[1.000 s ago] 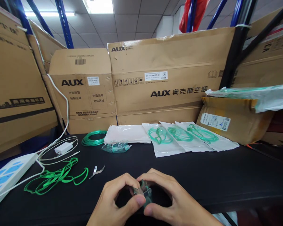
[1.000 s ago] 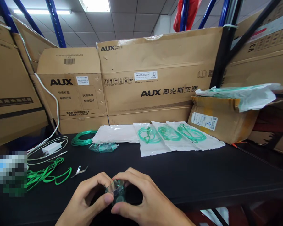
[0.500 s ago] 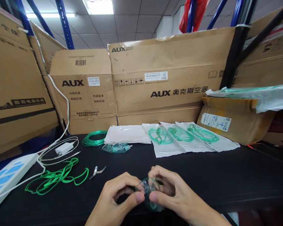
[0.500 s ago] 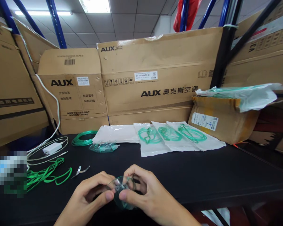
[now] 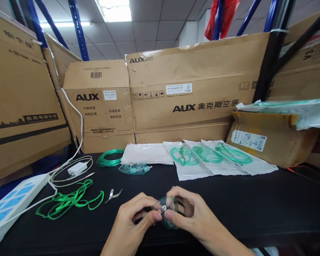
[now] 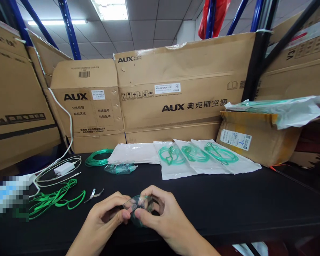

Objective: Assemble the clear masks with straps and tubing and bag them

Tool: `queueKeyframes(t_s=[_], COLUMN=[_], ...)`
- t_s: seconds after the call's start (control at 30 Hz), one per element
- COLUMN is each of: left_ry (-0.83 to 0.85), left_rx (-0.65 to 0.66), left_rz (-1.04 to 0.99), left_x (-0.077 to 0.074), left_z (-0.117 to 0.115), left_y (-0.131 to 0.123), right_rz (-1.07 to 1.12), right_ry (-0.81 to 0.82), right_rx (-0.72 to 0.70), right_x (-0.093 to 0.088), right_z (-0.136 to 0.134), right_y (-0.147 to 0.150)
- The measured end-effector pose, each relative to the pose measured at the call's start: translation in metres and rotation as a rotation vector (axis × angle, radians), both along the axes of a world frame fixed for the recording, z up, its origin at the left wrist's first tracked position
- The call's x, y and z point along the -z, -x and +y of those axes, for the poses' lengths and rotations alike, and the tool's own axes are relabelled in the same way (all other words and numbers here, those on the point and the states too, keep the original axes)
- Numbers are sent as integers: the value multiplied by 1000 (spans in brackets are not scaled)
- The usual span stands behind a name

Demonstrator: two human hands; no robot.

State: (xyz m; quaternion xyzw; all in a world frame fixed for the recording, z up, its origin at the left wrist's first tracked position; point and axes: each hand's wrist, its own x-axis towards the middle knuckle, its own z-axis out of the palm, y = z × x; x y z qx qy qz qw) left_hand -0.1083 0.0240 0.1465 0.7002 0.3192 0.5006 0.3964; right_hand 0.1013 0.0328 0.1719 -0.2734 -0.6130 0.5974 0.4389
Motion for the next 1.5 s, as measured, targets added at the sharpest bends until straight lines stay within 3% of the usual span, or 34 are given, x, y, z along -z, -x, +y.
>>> queueKeyframes(t_s=[0.27, 0.5, 0.73, 1.0, 1.5], left_ry=[5, -123, -57, -45, -356], left_rx=[-34, 5, 60, -72, -116], left_rz=[-19, 123, 70, 25, 242], left_x=[-2, -2, -2, -2, -3], left_z=[-6, -1, 1, -7, -6], left_y=[-6, 1, 4, -5, -3], right_rz=[-46, -75, -78, -101, -187], right_ry=[-44, -55, -21, -53, -127], right_rx=[10, -31, -39, -23, 15], right_x=[0, 2, -1, -2, -1], right_z=[-8, -8, -10, -11, -11], right_y=[-3, -5, -6, -7, -8])
